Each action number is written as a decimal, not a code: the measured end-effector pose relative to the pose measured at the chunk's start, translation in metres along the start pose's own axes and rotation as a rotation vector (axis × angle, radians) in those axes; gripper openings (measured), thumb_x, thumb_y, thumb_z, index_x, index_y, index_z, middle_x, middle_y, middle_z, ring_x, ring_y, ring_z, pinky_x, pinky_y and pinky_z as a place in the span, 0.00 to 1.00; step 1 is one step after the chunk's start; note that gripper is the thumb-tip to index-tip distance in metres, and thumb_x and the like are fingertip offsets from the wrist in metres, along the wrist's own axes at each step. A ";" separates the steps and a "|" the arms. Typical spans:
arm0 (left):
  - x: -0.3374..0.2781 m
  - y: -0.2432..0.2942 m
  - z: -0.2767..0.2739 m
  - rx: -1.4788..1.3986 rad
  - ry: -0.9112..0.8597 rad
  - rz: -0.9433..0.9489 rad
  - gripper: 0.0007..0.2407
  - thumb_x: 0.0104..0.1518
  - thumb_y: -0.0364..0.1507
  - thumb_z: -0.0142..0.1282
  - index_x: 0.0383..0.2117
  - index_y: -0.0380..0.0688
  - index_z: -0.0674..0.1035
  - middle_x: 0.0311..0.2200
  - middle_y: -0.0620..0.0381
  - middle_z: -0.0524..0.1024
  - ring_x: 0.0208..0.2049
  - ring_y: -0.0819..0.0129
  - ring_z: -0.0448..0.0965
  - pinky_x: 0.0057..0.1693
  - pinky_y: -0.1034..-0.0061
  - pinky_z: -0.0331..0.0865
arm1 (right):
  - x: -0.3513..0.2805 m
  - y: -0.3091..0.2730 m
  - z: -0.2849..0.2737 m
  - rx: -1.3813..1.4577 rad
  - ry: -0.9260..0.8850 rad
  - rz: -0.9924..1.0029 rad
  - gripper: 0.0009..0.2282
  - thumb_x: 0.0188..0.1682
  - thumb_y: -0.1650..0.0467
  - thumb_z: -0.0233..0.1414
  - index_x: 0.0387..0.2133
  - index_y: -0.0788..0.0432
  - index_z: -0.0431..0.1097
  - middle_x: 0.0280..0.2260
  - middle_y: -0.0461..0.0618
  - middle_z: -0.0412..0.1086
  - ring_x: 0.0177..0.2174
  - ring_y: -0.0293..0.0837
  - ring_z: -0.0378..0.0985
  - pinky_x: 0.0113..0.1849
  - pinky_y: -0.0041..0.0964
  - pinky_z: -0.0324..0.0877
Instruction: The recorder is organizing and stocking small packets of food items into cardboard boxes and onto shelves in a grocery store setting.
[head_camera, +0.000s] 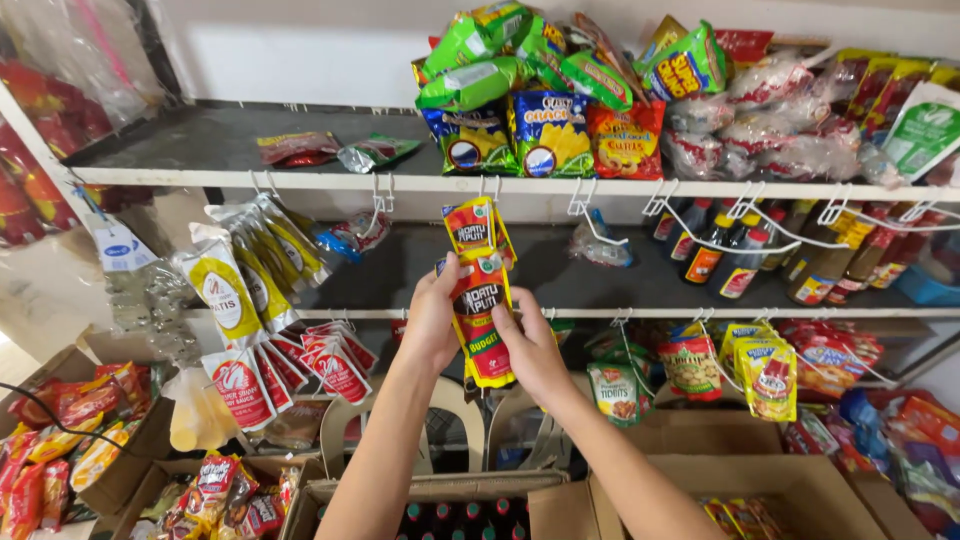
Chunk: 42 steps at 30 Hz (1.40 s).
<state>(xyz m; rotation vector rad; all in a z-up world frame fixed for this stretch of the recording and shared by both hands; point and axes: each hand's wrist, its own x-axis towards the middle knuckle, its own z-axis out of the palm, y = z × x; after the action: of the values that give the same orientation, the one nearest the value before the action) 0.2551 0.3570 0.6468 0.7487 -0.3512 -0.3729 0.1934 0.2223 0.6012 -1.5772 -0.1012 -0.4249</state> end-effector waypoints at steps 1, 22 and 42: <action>-0.001 0.003 0.003 0.016 -0.050 0.032 0.19 0.71 0.36 0.37 0.50 0.29 0.76 0.47 0.43 0.81 0.46 0.60 0.83 0.54 0.66 0.74 | 0.001 -0.007 0.000 0.007 -0.011 -0.004 0.12 0.58 0.66 0.48 0.51 0.58 0.64 0.36 0.46 0.72 0.34 0.33 0.73 0.37 0.30 0.71; -0.016 -0.116 0.005 0.021 -0.207 -0.180 0.17 0.69 0.33 0.47 0.54 0.31 0.77 0.46 0.44 0.82 0.44 0.65 0.84 0.51 0.71 0.78 | -0.091 0.030 -0.102 0.154 -0.405 0.487 0.20 0.46 0.68 0.61 0.49 0.68 0.69 0.41 0.60 0.79 0.41 0.52 0.85 0.42 0.43 0.81; 0.000 -0.408 0.158 0.191 -0.149 -0.314 0.16 0.63 0.28 0.56 0.55 0.33 0.76 0.44 0.54 0.82 0.43 0.74 0.81 0.51 0.76 0.75 | -0.186 0.083 -0.404 0.151 -0.259 0.705 0.17 0.48 0.68 0.59 0.47 0.65 0.69 0.39 0.59 0.78 0.39 0.52 0.86 0.37 0.42 0.81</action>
<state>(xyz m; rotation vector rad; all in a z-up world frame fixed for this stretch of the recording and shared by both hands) 0.1042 -0.0106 0.4640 0.9698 -0.4143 -0.7004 -0.0344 -0.1421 0.4591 -1.4050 0.2188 0.3320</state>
